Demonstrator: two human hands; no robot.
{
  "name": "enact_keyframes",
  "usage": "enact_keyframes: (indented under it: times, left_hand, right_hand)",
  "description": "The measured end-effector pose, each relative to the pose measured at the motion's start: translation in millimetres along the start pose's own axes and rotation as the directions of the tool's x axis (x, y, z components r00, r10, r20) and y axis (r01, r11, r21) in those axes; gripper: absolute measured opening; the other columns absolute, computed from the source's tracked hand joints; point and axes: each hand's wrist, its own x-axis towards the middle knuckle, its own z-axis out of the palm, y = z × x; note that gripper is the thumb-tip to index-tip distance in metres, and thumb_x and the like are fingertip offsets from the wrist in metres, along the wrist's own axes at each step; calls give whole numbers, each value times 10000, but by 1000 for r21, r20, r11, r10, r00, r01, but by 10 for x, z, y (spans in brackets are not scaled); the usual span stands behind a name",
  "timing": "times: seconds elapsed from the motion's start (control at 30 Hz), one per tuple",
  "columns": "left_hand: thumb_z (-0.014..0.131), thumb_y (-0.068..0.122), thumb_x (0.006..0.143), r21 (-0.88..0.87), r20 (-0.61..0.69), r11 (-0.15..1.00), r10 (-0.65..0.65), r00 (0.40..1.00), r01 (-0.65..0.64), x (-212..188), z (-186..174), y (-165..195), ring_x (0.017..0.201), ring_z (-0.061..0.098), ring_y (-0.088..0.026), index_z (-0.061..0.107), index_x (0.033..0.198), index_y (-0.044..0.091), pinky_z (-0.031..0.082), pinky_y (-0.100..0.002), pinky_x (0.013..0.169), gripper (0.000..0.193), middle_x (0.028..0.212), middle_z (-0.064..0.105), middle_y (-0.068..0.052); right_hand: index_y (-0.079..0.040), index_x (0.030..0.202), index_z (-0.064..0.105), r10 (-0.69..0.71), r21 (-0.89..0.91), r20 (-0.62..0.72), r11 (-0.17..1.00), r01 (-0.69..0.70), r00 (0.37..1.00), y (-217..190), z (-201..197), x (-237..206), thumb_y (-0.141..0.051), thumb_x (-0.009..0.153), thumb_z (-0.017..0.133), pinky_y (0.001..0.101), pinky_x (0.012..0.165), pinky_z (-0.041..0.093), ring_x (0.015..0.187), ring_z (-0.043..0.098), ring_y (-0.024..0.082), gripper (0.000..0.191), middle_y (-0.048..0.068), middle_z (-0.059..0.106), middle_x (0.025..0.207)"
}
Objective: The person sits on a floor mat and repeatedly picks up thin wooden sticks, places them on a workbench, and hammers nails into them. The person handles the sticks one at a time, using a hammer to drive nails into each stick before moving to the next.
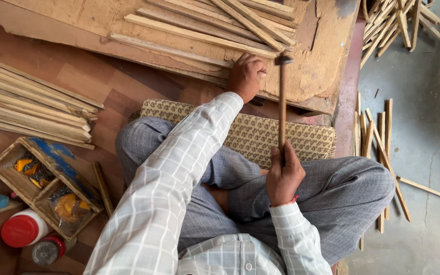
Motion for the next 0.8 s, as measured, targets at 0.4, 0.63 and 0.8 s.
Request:
enact_keyframes:
  times: [0.4, 0.63, 0.8]
  left_hand:
    - [787, -19, 749, -93, -44, 996, -11, 999, 7, 53, 5, -7, 958, 658, -293, 659, 915, 78, 540, -414, 823, 231, 959, 721, -92]
    - [686, -67, 867, -170, 24, 981, -91, 996, 94, 59, -6, 7, 955, 671, -270, 565, 1099, 98, 583, -388, 807, 310, 953, 671, -86]
    - [773, -57, 810, -36, 23, 999, 36, 999, -35, 9, -56, -25, 1029, 637, -308, 671, 952, 55, 528, -417, 915, 208, 1023, 674, -83]
  right_hand:
    - [10, 1192, 715, 44, 32, 22, 998, -45, 999, -123, 3, -36, -147, 1004, 686, 260, 604, 527, 679, 652, 100, 247, 81, 723, 769]
    - [11, 1077, 730, 149, -65, 35, 987, -147, 988, -74, 16, 56, -163, 995, 665, 267, 521, 483, 589, 615, 105, 203, 24, 684, 717]
    - [13, 1081, 722, 189, 249, 120, 945, -214, 975, 4, 0, 60, -169, 1010, 676, 239, 516, 443, 607, 536, 56, 201, 20, 630, 704]
